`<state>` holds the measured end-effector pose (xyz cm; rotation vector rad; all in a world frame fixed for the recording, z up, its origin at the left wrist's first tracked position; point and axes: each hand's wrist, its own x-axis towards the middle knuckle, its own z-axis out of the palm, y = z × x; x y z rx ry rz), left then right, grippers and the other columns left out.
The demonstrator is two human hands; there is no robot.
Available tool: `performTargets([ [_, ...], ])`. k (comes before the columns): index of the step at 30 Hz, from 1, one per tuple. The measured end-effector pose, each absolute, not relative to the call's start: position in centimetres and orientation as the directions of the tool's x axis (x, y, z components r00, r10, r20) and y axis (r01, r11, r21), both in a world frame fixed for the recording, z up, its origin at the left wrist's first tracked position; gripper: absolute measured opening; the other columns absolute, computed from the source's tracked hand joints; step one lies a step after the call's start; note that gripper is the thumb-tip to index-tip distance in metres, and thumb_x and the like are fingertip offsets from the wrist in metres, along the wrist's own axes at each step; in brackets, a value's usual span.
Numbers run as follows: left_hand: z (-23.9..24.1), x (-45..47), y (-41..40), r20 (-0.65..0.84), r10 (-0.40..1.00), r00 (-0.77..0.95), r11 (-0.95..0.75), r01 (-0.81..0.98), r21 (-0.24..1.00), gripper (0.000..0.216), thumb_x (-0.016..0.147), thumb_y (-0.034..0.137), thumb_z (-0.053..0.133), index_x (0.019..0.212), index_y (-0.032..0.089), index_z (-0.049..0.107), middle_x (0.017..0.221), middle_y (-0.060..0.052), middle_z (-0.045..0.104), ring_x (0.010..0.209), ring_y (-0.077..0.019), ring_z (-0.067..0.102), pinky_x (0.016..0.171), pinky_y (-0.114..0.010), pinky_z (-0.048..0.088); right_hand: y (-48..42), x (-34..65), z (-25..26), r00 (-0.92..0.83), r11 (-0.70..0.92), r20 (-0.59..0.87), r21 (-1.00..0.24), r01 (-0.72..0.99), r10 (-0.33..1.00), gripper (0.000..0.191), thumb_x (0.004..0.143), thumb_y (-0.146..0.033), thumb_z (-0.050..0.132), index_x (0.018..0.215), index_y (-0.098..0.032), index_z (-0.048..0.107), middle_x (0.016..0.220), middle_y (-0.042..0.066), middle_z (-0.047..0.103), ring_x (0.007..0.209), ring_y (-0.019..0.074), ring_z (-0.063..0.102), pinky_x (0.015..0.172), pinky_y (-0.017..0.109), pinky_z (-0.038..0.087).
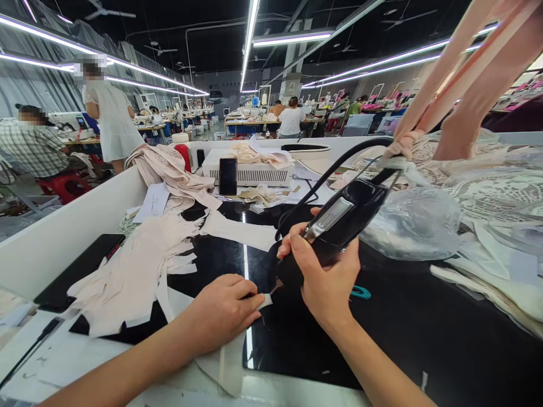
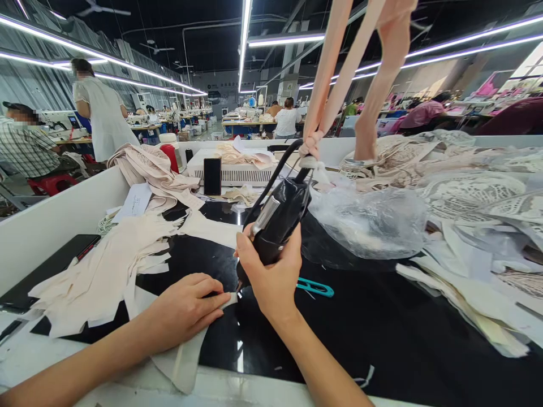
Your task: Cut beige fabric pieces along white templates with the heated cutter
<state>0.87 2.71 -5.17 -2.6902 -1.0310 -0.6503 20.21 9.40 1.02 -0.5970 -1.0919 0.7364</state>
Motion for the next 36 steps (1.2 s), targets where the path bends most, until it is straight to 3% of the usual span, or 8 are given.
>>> performTargets([
  [10, -4.75, 0.93, 2.57, 0.432, 0.611, 0.664, -0.732, 0.681, -0.011, 0.014, 0.123, 0.024, 0.072, 0.130, 0.016, 0.081, 0.115, -0.008, 0.080, 0.102, -0.0231, 0.080, 0.095, -0.036, 0.071, 9.53, 20.13, 1.12, 0.256, 0.625, 0.573, -0.745, -0.233, 0.779, 0.035, 0.085, -0.035, 0.099, 0.104, -0.032, 0.070, 0.079, -0.009, 0.076, 0.055, 0.0156, 0.068, 0.052, 0.030, 0.063],
  [36, -4.78, 0.85, 2.70, 0.462, 0.585, 0.667, -0.744, 0.668, -0.022, 0.022, 0.127, 0.024, 0.062, 0.133, 0.017, 0.081, 0.114, -0.008, 0.081, 0.100, -0.0230, 0.080, 0.092, -0.037, 0.072, 9.33, 20.22, 0.95, 0.263, 0.605, 0.550, -0.764, -0.224, 0.792, 0.036, 0.085, -0.037, 0.100, 0.109, -0.032, 0.072, 0.082, -0.008, 0.076, 0.058, 0.0155, 0.068, 0.056, 0.031, 0.065],
])
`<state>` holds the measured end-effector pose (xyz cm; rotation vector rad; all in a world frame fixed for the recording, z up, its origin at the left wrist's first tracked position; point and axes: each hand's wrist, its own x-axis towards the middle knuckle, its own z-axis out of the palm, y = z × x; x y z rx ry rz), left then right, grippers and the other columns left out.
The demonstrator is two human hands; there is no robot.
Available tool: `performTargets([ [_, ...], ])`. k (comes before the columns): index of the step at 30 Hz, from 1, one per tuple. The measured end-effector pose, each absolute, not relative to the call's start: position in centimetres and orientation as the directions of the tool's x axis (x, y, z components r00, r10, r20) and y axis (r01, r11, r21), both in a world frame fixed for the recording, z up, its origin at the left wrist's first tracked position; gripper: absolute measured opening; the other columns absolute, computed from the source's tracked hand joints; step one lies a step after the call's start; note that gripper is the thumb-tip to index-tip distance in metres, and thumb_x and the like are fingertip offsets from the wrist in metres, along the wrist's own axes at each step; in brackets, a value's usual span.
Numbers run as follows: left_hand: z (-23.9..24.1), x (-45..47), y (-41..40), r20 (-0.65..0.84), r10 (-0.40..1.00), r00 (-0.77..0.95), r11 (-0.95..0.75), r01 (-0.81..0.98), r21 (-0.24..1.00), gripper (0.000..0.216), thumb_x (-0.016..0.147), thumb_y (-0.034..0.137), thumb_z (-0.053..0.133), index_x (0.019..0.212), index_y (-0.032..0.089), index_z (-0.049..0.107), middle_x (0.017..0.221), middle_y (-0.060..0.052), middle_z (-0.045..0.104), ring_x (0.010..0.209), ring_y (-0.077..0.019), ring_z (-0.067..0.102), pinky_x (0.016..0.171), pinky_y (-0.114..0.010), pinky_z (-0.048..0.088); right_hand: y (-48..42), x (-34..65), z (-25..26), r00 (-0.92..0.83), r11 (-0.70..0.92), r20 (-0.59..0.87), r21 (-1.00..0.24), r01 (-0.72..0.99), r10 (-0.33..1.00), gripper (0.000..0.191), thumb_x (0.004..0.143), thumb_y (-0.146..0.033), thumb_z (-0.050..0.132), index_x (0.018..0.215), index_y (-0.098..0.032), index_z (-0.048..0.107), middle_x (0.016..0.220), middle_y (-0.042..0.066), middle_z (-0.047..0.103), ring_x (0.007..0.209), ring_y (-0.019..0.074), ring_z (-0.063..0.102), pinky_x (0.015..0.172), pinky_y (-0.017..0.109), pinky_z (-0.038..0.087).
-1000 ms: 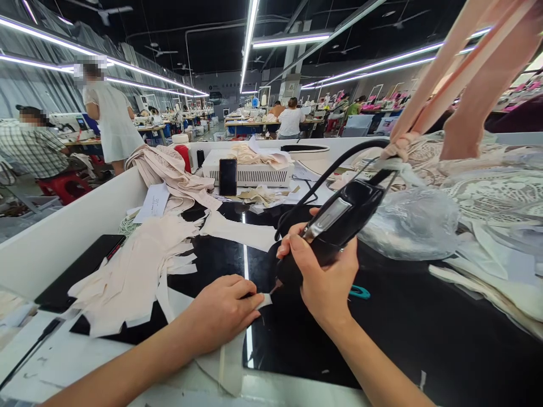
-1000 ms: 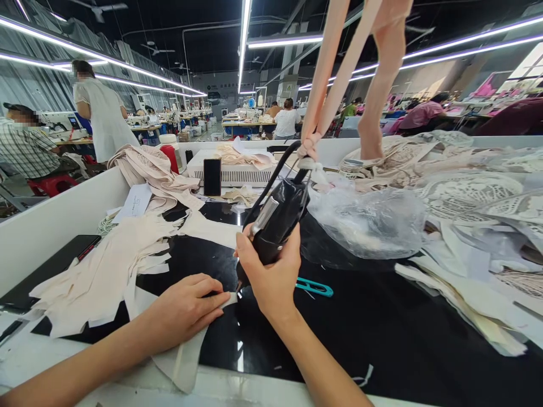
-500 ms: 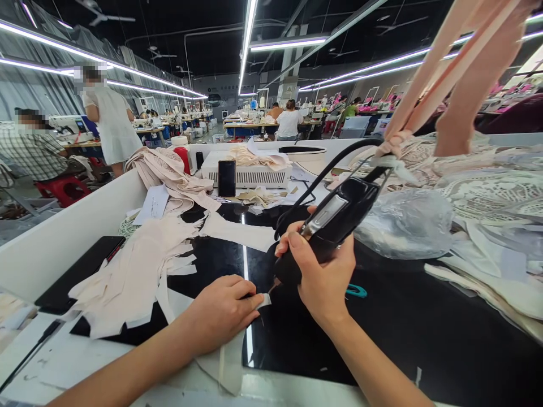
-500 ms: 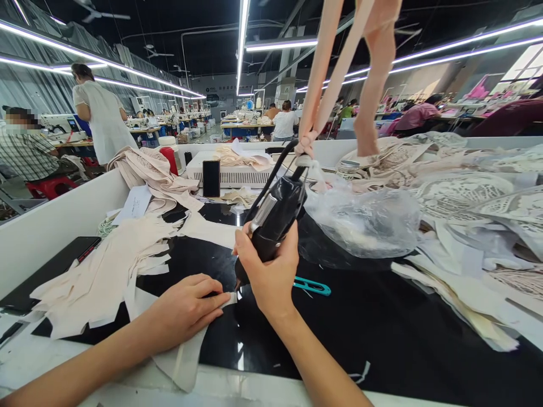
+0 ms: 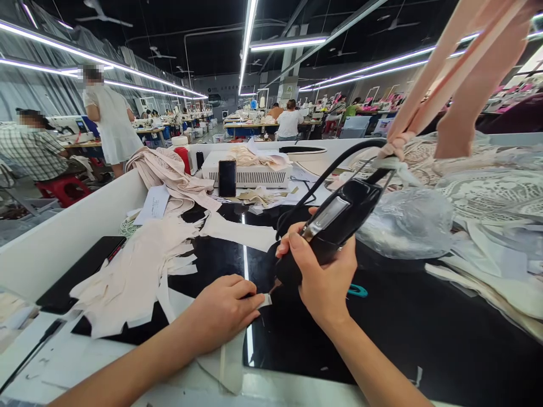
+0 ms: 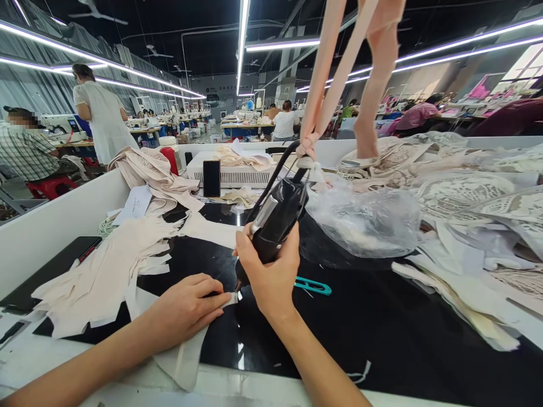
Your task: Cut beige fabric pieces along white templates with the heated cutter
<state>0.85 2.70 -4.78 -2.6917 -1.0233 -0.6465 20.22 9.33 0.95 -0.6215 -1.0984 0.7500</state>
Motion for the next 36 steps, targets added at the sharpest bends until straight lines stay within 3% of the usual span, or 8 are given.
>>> performTargets([
  [9, -5.0, 0.8, 2.8, 0.481, 0.577, 0.659, -0.745, 0.666, -0.019, 0.022, 0.126, 0.024, 0.062, 0.134, 0.017, 0.082, 0.114, -0.007, 0.080, 0.100, -0.0228, 0.079, 0.092, -0.036, 0.071, 9.3, 20.2, 1.1, 0.263, 0.595, 0.544, -0.784, -0.180, 0.797, 0.031, 0.087, -0.038, 0.096, 0.101, -0.030, 0.070, 0.082, -0.007, 0.077, 0.058, 0.0155, 0.069, 0.055, 0.031, 0.066],
  [17, -5.4, 0.6, 2.9, 0.462, 0.586, 0.666, -0.747, 0.664, -0.009, 0.023, 0.127, 0.025, 0.063, 0.139, 0.017, 0.081, 0.118, -0.008, 0.081, 0.104, -0.0225, 0.079, 0.095, -0.036, 0.070, 8.3, 20.6, 1.3, 0.260, 0.582, 0.525, -0.772, -0.254, 0.810, 0.047, 0.082, -0.037, 0.101, 0.115, -0.032, 0.067, 0.078, -0.010, 0.076, 0.054, 0.0161, 0.068, 0.053, 0.031, 0.063],
  [23, -5.5, 0.6, 3.1, 0.470, 0.596, 0.651, -0.746, 0.666, 0.025, 0.024, 0.128, 0.026, 0.061, 0.136, 0.018, 0.082, 0.118, -0.008, 0.082, 0.102, -0.0216, 0.078, 0.094, -0.035, 0.070, 8.1, 20.5, 1.3, 0.268, 0.588, 0.532, -0.780, -0.214, 0.803, 0.041, 0.084, -0.036, 0.098, 0.112, -0.032, 0.067, 0.079, -0.010, 0.076, 0.055, 0.0164, 0.068, 0.054, 0.032, 0.062],
  [29, -5.3, 0.2, 3.0, 0.559, 0.520, 0.646, -0.772, 0.635, -0.017, 0.021, 0.128, 0.021, 0.060, 0.135, 0.016, 0.080, 0.117, -0.009, 0.083, 0.107, -0.0209, 0.081, 0.099, -0.036, 0.072, 8.0, 20.7, 1.2, 0.250, 0.600, 0.551, -0.773, -0.206, 0.796, 0.044, 0.085, -0.038, 0.101, 0.112, -0.032, 0.067, 0.077, -0.010, 0.075, 0.056, 0.0168, 0.068, 0.055, 0.033, 0.062],
  [36, -5.5, -0.5, 2.1, 0.485, 0.524, 0.700, -0.782, 0.621, -0.051, 0.017, 0.122, 0.008, 0.065, 0.120, 0.017, 0.080, 0.113, -0.007, 0.083, 0.103, -0.0199, 0.081, 0.105, -0.035, 0.071, 7.5, 21.1, 1.2, 0.245, 0.622, 0.576, -0.757, -0.202, 0.780, 0.044, 0.086, -0.037, 0.103, 0.115, -0.030, 0.070, 0.077, -0.008, 0.077, 0.055, 0.0180, 0.070, 0.054, 0.034, 0.064],
])
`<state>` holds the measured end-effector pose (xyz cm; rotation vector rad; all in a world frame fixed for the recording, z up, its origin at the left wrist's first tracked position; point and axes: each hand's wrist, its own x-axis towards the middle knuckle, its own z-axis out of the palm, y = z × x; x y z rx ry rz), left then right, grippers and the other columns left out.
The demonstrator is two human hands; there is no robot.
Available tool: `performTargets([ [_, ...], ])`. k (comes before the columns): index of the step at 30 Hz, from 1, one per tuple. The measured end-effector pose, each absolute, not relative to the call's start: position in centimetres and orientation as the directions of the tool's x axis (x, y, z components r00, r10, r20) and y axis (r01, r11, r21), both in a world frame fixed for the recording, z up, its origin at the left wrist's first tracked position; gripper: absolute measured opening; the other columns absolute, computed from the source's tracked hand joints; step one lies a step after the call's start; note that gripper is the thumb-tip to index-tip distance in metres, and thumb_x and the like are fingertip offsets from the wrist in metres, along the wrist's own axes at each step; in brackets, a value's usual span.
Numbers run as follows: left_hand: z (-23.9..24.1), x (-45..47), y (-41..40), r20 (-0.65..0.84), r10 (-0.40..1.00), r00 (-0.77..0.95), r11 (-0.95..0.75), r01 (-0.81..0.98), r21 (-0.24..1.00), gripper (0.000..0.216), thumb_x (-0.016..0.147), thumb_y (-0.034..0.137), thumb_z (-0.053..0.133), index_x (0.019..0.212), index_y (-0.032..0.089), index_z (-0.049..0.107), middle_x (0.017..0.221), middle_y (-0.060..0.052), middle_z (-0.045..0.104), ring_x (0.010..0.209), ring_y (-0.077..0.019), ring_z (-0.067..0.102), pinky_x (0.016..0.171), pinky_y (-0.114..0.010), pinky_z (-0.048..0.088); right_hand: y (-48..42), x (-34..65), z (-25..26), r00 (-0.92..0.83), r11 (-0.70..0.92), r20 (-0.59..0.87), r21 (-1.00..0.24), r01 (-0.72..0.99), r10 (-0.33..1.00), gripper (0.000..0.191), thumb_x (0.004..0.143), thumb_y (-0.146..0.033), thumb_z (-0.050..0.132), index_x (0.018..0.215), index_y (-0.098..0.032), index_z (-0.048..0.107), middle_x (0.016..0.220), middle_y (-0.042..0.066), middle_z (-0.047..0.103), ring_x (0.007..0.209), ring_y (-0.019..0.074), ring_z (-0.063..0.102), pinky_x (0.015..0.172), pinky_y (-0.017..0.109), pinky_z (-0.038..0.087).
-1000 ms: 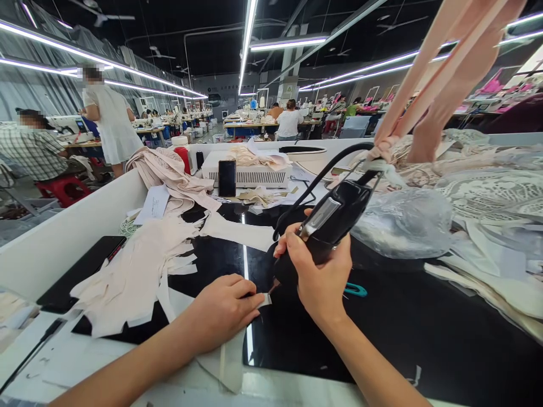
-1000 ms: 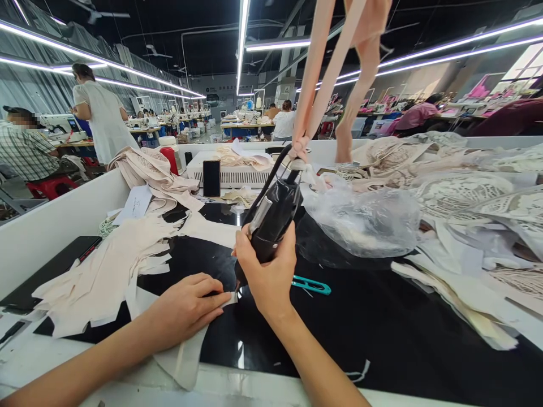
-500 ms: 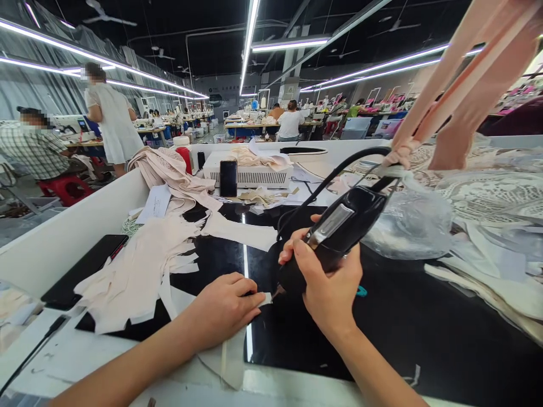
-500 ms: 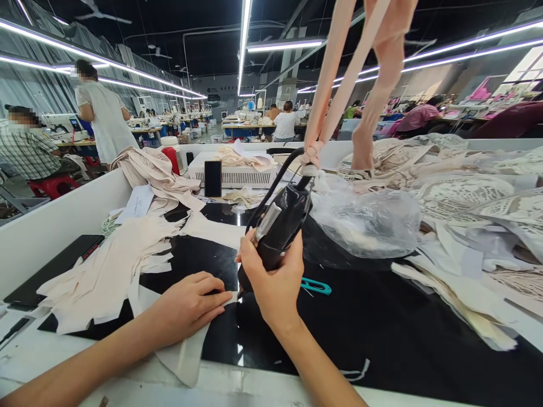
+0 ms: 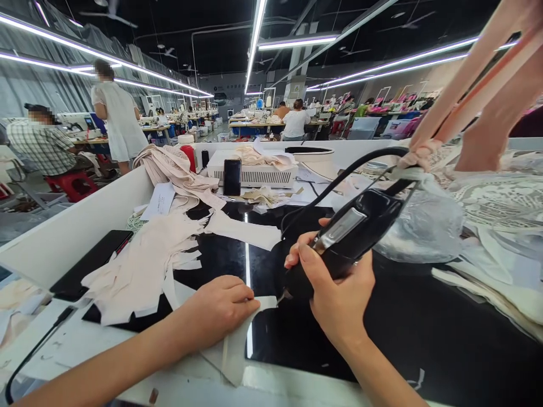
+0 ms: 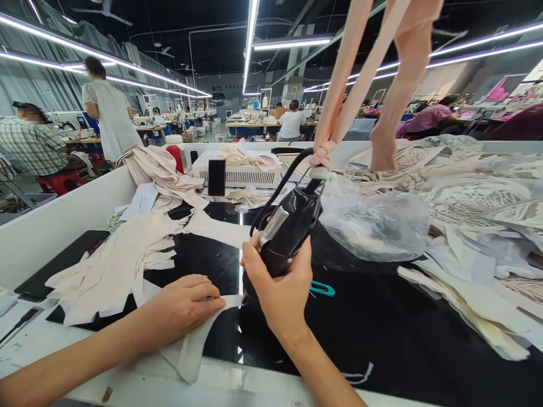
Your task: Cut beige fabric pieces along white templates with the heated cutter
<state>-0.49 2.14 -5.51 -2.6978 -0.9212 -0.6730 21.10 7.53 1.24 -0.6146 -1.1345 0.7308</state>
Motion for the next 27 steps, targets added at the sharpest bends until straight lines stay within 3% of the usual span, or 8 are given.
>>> performTargets([
  [11, -6.0, -0.5, 1.1, 0.506, 0.591, 0.628, -0.746, 0.664, 0.047, 0.017, 0.121, 0.009, 0.065, 0.123, 0.015, 0.081, 0.116, -0.009, 0.084, 0.109, -0.0217, 0.082, 0.106, -0.035, 0.072, 7.4, 21.9, 1.2, 0.275, 0.589, 0.533, -0.785, -0.192, 0.800, 0.057, 0.082, -0.048, 0.110, 0.120, -0.032, 0.071, 0.081, -0.008, 0.078, 0.057, 0.0181, 0.070, 0.058, 0.034, 0.065],
  [17, -6.7, 0.2, 1.2, 0.494, 0.616, 0.614, -0.727, 0.685, 0.056, 0.019, 0.120, 0.007, 0.064, 0.122, 0.016, 0.081, 0.118, -0.009, 0.083, 0.107, -0.0209, 0.081, 0.104, -0.036, 0.072, 8.1, 21.2, 1.7, 0.288, 0.592, 0.527, -0.771, -0.235, 0.800, 0.053, 0.083, -0.054, 0.111, 0.110, -0.031, 0.072, 0.081, -0.009, 0.073, 0.059, 0.0159, 0.069, 0.062, 0.033, 0.065],
  [23, -6.7, 0.5, 1.3, 0.509, 0.597, 0.620, -0.739, 0.672, 0.049, 0.020, 0.120, 0.006, 0.063, 0.120, 0.013, 0.081, 0.116, -0.009, 0.082, 0.104, -0.0208, 0.080, 0.104, -0.034, 0.070, 8.4, 19.6, 1.4, 0.222, 0.585, 0.542, -0.765, -0.270, 0.811, 0.055, 0.086, -0.054, 0.110, 0.121, -0.032, 0.074, 0.083, -0.008, 0.074, 0.060, 0.0169, 0.070, 0.060, 0.034, 0.066],
  [27, -6.6, 0.7, 1.3, 0.512, 0.589, 0.625, -0.743, 0.668, 0.040, 0.018, 0.120, 0.006, 0.065, 0.122, 0.013, 0.081, 0.116, -0.009, 0.083, 0.108, -0.0210, 0.081, 0.107, -0.034, 0.069, 8.3, 19.4, 1.0, 0.213, 0.583, 0.543, -0.768, -0.265, 0.812, 0.050, 0.087, -0.051, 0.109, 0.113, -0.031, 0.072, 0.084, -0.008, 0.075, 0.062, 0.0161, 0.070, 0.062, 0.034, 0.067],
])
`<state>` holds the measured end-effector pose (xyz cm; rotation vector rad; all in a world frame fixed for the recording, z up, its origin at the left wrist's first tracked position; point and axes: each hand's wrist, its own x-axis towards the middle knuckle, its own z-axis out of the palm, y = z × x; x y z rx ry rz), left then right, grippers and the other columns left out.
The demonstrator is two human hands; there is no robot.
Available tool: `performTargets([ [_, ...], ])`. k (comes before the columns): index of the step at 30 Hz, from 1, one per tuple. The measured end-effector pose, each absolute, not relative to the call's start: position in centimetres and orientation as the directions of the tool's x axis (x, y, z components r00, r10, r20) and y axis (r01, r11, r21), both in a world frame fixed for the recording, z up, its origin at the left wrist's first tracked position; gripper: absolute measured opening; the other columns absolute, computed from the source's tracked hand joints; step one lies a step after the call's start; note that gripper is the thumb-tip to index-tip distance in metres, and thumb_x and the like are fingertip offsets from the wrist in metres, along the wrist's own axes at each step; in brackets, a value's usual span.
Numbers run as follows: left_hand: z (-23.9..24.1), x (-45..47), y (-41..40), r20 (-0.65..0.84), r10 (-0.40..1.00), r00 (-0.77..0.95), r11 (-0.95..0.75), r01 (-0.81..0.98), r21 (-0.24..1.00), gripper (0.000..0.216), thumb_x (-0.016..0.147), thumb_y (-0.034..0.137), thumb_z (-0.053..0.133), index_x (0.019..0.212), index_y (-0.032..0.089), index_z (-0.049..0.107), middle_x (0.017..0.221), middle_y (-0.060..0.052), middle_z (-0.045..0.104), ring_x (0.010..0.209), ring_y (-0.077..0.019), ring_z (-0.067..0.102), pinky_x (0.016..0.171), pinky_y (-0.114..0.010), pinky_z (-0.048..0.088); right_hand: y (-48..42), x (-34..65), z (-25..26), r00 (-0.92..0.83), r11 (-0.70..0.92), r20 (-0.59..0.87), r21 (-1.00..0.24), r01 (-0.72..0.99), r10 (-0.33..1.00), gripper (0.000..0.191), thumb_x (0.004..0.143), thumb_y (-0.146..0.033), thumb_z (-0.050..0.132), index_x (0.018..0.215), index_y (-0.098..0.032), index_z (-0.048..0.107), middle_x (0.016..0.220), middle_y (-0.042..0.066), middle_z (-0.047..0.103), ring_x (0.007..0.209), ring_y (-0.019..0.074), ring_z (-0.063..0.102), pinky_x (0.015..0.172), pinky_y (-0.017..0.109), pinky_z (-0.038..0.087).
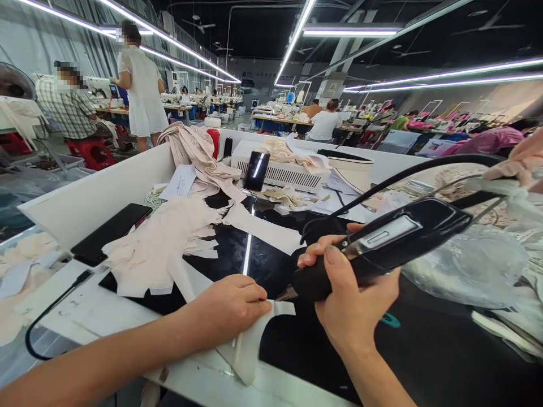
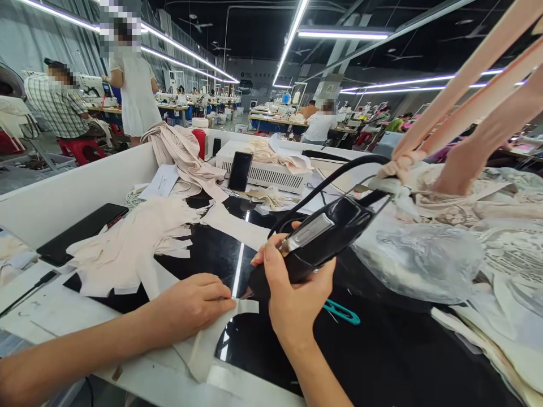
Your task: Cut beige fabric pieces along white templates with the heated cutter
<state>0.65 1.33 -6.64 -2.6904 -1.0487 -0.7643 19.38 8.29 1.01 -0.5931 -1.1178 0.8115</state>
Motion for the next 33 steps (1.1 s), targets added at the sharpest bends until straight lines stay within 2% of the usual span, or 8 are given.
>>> performTargets([
  [8, -6.8, 0.7, 1.4, 0.527, 0.579, 0.623, -0.748, 0.663, 0.038, 0.015, 0.117, 0.005, 0.068, 0.121, 0.012, 0.081, 0.116, -0.009, 0.084, 0.108, -0.0213, 0.080, 0.107, -0.034, 0.069, 8.6, 20.1, 1.6, 0.256, 0.591, 0.536, -0.764, -0.259, 0.805, 0.046, 0.085, -0.043, 0.108, 0.106, -0.031, 0.070, 0.081, -0.009, 0.073, 0.059, 0.0162, 0.069, 0.058, 0.034, 0.066],
  [15, -6.9, 0.6, 1.4, 0.523, 0.576, 0.628, -0.749, 0.662, 0.029, 0.017, 0.115, 0.003, 0.070, 0.124, 0.013, 0.081, 0.119, -0.009, 0.084, 0.110, -0.0207, 0.080, 0.108, -0.035, 0.070, 8.8, 20.8, 1.4, 0.278, 0.598, 0.536, -0.766, -0.237, 0.797, 0.048, 0.084, -0.044, 0.109, 0.107, -0.031, 0.069, 0.081, -0.009, 0.072, 0.058, 0.0166, 0.069, 0.058, 0.035, 0.066],
  [22, -6.9, 0.5, 1.4, 0.538, 0.570, 0.621, -0.752, 0.658, 0.038, 0.022, 0.115, 0.001, 0.067, 0.126, 0.013, 0.081, 0.120, -0.009, 0.085, 0.108, -0.0206, 0.081, 0.105, -0.035, 0.070, 8.4, 20.7, 2.4, 0.300, 0.565, 0.488, -0.773, -0.289, 0.820, 0.047, 0.076, -0.038, 0.107, 0.101, -0.029, 0.069, 0.078, -0.008, 0.074, 0.057, 0.0158, 0.068, 0.053, 0.030, 0.063],
  [33, -6.4, 0.4, 1.2, 0.519, 0.588, 0.620, -0.746, 0.663, 0.053, 0.021, 0.118, 0.003, 0.064, 0.121, 0.013, 0.083, 0.118, -0.010, 0.085, 0.108, -0.0211, 0.082, 0.106, -0.033, 0.069, 6.8, 20.1, 1.8, 0.227, 0.593, 0.548, -0.743, -0.311, 0.805, 0.050, 0.082, -0.040, 0.109, 0.117, -0.030, 0.074, 0.076, -0.009, 0.076, 0.055, 0.0171, 0.070, 0.054, 0.033, 0.066],
])
